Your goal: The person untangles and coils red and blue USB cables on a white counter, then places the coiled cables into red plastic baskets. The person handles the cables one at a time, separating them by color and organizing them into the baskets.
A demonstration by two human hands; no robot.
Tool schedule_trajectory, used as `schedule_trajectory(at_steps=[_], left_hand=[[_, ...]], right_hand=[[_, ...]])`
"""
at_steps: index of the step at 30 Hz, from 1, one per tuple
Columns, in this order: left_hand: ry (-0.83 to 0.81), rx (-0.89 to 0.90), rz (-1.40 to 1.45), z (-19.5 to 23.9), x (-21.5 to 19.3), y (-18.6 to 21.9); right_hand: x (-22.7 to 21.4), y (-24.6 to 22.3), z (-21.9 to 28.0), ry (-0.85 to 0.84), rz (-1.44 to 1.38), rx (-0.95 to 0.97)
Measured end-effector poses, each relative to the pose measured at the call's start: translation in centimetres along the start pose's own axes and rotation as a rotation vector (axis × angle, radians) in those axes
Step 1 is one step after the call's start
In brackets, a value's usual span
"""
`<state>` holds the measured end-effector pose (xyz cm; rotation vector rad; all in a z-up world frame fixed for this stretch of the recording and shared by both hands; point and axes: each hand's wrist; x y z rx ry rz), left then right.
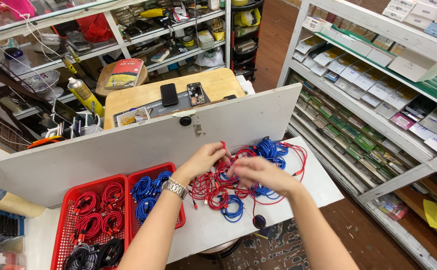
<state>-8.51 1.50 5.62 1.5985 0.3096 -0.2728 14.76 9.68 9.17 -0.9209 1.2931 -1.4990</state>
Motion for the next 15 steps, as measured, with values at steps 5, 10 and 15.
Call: schedule_trajectory(at_steps=[5,10,15], left_hand=[[-0.288,-0.105,0.675,2.6,2.6,0.8],[-0.164,0.123,0.997,1.9,2.3,3.2],[0.105,0.037,0.483,-0.7,1.3,3.0]], right_hand=[[-8.2,1.4,-0.6,0.458,-0.131,-0.165],[-4.6,8.4,-3.3,0.614,-0.207,-0.125],[5.2,8.2,-2.0,-0.044,-0.187,0.039]])
Point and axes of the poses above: each hand's wrist, its own z-axis away from the middle knuckle, its own x-axis out of the palm, y = z × x, and after that the axes turned 5 degrees about -z, right-handed
